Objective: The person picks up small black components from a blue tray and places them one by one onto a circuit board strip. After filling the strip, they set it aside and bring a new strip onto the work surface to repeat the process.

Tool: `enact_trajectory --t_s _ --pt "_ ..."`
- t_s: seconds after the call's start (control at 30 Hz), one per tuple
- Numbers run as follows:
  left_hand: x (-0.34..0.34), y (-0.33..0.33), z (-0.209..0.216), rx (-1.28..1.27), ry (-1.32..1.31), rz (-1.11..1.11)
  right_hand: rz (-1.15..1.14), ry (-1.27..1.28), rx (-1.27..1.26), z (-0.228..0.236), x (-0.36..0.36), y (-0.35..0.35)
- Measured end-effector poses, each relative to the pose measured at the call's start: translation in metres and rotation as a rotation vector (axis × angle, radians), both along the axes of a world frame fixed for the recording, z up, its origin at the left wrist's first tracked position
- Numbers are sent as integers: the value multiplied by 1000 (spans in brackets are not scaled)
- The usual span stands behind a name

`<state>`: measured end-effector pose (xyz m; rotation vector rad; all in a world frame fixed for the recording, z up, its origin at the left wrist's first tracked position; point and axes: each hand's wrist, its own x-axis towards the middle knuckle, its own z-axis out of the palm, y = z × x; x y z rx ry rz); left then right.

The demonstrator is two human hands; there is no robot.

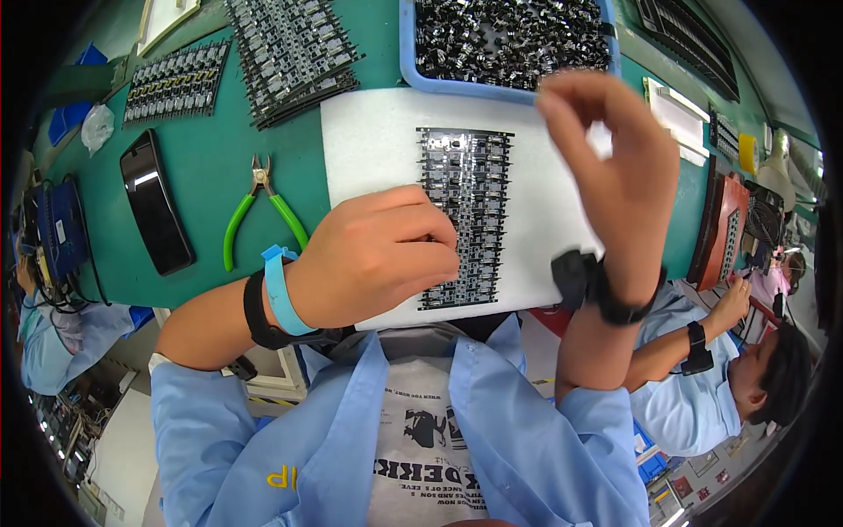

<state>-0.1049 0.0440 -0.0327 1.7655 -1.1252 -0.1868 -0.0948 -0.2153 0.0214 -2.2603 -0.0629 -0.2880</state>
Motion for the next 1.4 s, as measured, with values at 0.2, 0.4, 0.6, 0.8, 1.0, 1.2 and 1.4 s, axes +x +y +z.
enact_trajectory --t_s 0.2,0.4,0.6,0.8,1.0,1.2,1.4 --pt "-2 -3 -4 28 -7 16 75 136 -85 -13 -98 13" --pt "-1 0 2 18 18 61 40 153 -23 -30 -122 17" --pt "0 3 3 74 -56 26 197 -25 -101 -38 -113 30" --pt "2 4 3 87 -72 -16 227 -54 -166 -42 -111 28" --pt "2 5 2 79 -120 -18 167 -19 -243 -41 -111 18" --pt "-2 6 2 108 -153 7 153 23 -160 -41 -114 14" --pt "-4 6 3 104 -152 44 193 -11 -198 -43 -112 14"
